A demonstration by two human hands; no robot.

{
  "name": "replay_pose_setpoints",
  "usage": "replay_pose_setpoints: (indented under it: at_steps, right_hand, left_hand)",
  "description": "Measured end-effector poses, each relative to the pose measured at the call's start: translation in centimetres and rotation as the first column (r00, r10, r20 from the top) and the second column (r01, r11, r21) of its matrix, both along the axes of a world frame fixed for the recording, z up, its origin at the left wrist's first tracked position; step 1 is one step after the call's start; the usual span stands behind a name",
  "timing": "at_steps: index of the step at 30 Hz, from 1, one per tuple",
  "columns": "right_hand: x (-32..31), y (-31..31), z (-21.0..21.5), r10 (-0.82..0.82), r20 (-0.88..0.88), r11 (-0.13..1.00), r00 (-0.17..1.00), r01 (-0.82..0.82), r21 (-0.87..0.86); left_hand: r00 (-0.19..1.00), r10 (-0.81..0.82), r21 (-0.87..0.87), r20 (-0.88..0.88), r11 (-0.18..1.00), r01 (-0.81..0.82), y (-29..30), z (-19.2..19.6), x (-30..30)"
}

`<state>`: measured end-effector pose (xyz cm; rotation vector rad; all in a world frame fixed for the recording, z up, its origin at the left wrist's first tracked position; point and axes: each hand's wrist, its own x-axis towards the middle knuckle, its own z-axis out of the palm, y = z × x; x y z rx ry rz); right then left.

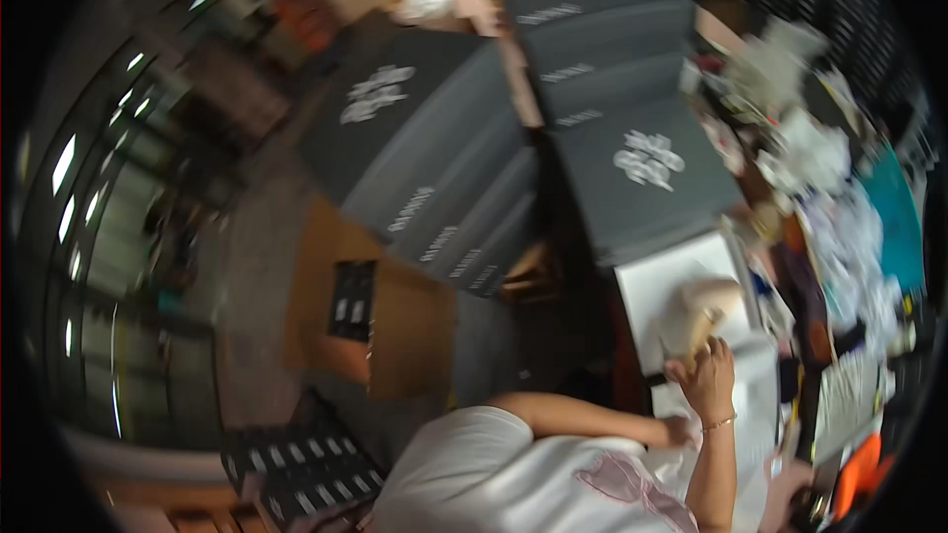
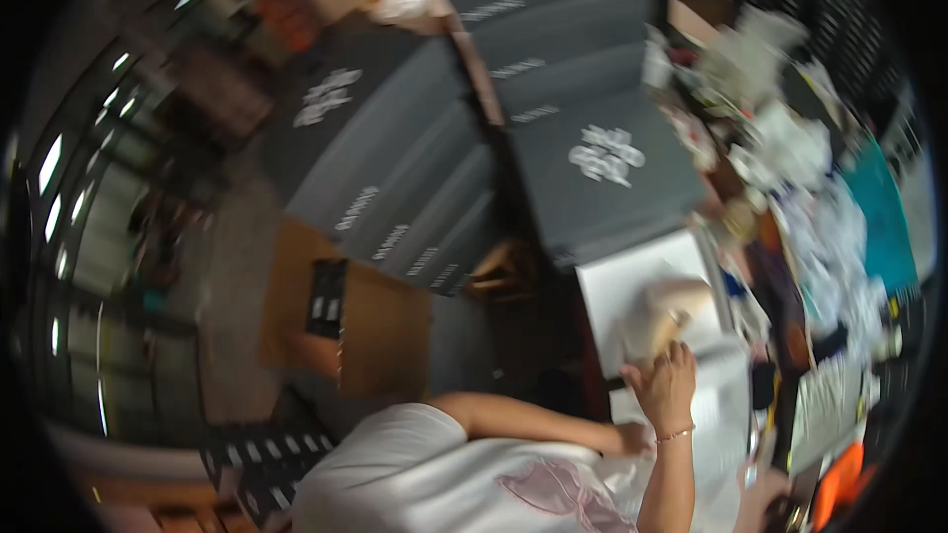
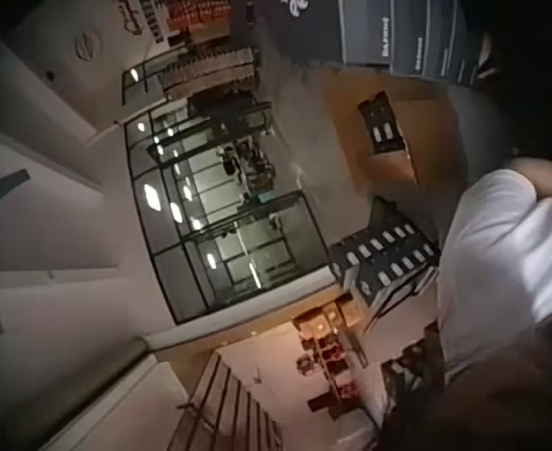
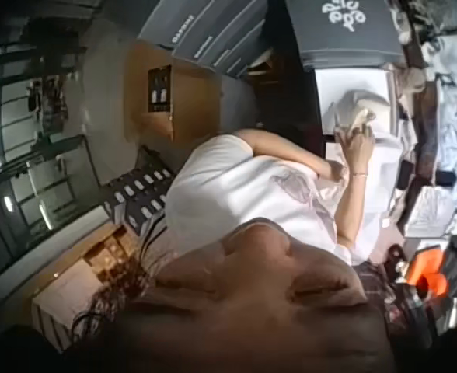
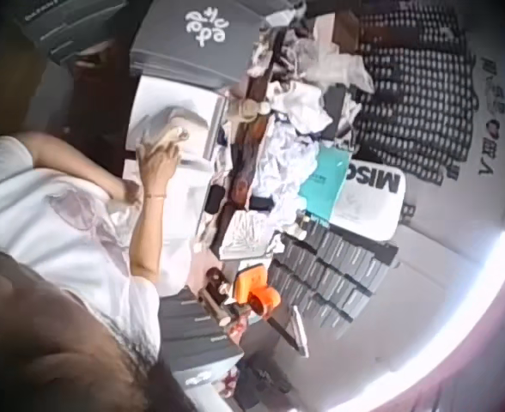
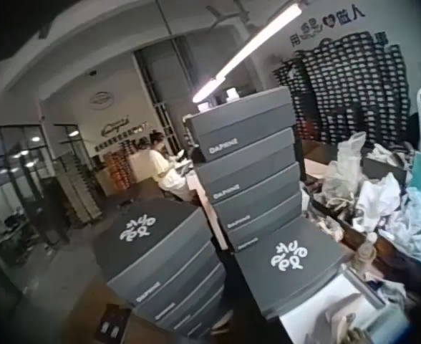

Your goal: Cleaning and packing high-heeled shoes into boxes at a workstation.

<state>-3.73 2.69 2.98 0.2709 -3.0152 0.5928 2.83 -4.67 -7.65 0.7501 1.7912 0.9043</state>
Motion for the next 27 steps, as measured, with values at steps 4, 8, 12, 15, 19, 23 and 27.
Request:
replay_pose_setpoints:
  at_steps: [4,8,12,15,19,23,27]
  right_hand:
    - [-3.4,-0.2,-6.6,-0.046,0.11,0.997,0.993,0.053,-0.06]
    - [-2.6,0.7,-6.8,-0.066,0.443,0.662,0.894,0.371,-0.651]
    - [-2.2,7.5,-6.9,-0.2,0.389,0.317,0.899,0.435,-0.843]
    - [1.3,11.0,2.6,-0.097,0.26,-0.169,0.961,0.242,-0.956]
    - [7.7,13.3,8.8,-0.29,0.054,-0.234,0.956,-0.016,-0.972]
    - [13.0,11.5,9.3,-0.531,0.096,-0.214,0.842,-0.024,-0.976]
    - [18.0,8.6,10.0,-0.538,0.19,-0.196,0.821,0.097,-0.976]
  left_hand:
    - [0.958,0.246,0.105,0.15,0.959,-0.263,-0.3,-5.0,1.8]
    - [0.787,0.167,0.315,0.594,0.852,-0.419,-4.1,2.3,-0.5]
    - [0.337,0.007,0.198,0.941,0.798,-0.57,-3.8,3.9,-2.0]
    - [0.706,0.384,0.255,0.595,0.743,-0.619,-2.0,3.1,-6.2]
    - [0.816,0.549,0.887,0.182,0.266,-0.377,-4.8,12.2,-16.9]
    - [0.723,0.662,0.877,0.198,0.211,-0.433,-3.4,28.1,-20.1]
    - [0.854,0.364,0.568,-0.372,0.817,-0.101,2.5,22.9,-20.7]
